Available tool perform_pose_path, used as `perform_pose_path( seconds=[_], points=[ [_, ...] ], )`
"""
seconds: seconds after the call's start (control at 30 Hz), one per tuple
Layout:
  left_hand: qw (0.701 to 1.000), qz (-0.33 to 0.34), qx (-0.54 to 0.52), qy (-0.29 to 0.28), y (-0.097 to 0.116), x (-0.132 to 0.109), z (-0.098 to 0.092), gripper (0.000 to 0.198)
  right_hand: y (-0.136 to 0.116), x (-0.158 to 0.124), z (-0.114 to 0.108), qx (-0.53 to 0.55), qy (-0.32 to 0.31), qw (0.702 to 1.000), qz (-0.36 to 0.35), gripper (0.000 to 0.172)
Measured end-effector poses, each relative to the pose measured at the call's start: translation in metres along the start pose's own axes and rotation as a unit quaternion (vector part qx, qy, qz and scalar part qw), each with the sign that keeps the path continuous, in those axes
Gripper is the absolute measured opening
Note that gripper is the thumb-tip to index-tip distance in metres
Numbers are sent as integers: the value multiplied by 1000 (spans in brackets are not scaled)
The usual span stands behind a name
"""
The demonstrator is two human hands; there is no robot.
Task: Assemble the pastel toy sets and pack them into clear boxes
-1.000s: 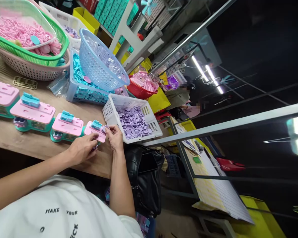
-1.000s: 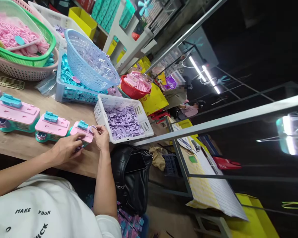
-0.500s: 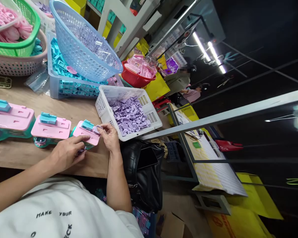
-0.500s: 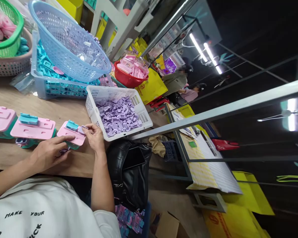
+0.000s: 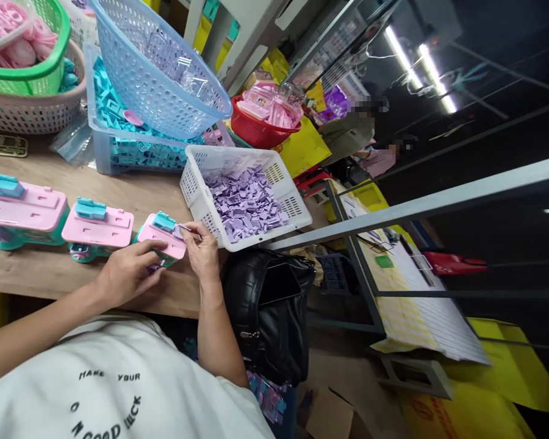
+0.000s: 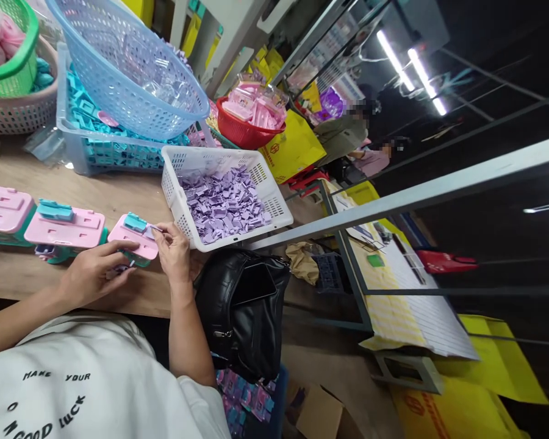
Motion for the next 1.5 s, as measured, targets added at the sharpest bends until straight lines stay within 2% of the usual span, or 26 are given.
perform_pose_path(
  seconds=[0.07, 0.13, 0.17, 0.2, 0.27, 0.33, 0.47, 0.53, 0.6, 0.67, 0.73, 0.8, 0.87, 0.97, 1.03, 1.1, 1.13, 1.17, 1.23, 1.37, 1.43, 1.5],
  points=[
    [988, -85, -116, 53, -4, -1, -7, 22, -12, -9, -1, -51, 27, 997, -59, 22],
    [944, -203, -245, 87, -11, -6, -9, 33, -33, -24, -1, -100, 68, 983, -134, 26],
    [912, -259, -307, 85, -14, -9, -7, 39, -45, -32, 2, -109, 66, 977, -170, 28],
    [877, -306, -364, 72, -14, -12, -4, 44, -55, -40, 9, -107, 37, 973, -200, 30],
    [810, -367, -454, 51, -11, -18, 0, 49, -68, -53, 28, -85, -68, 966, -236, 32],
    [760, -398, -513, 38, -6, -23, 1, 48, -70, -60, 43, -43, -151, 960, -230, 32],
    [690, -421, -589, -5, 5, -32, 1, 33, -56, -56, 56, 106, -222, 955, -165, 39],
    [664, -414, -623, -15, 7, -36, 2, 27, -53, -53, 60, 144, -242, 948, -151, 30],
    [652, -411, -637, -10, 5, -40, 3, 25, -54, -47, 64, 124, -226, 955, -144, 17],
    [669, -412, -619, 10, -2, -45, 2, 29, -60, -37, 69, 60, -185, 970, -148, 16],
    [716, -395, -574, 43, -9, -48, -4, 35, -67, -22, 78, -44, -154, 973, -168, 19],
    [765, -365, -525, 71, -15, -50, -12, 40, -72, -6, 93, -163, -157, 956, -189, 19],
    [798, -342, -489, 86, -20, -53, -20, 42, -72, 8, 108, -261, -183, 927, -200, 19],
    [844, -304, -430, 103, -30, -56, -33, 39, -70, 21, 119, -337, -207, 893, -215, 18],
    [898, -261, -336, 114, -34, -57, -44, 39, -70, 23, 122, -360, -224, 876, -228, 18],
    [950, -228, -186, 105, -36, -56, -52, 47, -73, 22, 124, -384, -238, 858, -243, 18],
    [966, -218, -103, 90, -35, -54, -54, 52, -74, 21, 125, -399, -242, 848, -251, 18],
    [975, -211, -26, 65, -34, -51, -55, 55, -75, 20, 126, -414, -245, 838, -257, 19],
    [973, -210, 94, -6, -30, -45, -53, 60, -76, 18, 129, -437, -247, 823, -264, 20],
    [935, -228, 225, -153, -20, -31, -51, 63, -73, 16, 133, -443, -230, 828, -254, 24],
    [922, -229, 249, -190, -17, -26, -51, 66, -69, 16, 133, -434, -211, 841, -246, 26],
    [923, -229, 246, -188, -18, -24, -52, 68, -65, 14, 132, -427, -196, 849, -241, 27]
  ],
)
Point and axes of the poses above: each hand's wrist, its own x-axis towards the middle knuckle, its own z-axis out of the palm, y = z × x, the point moved 6 cm from there along x, towards the middle knuckle, and after that the axes turned 8 degrees about x, right-handed, at the moved point
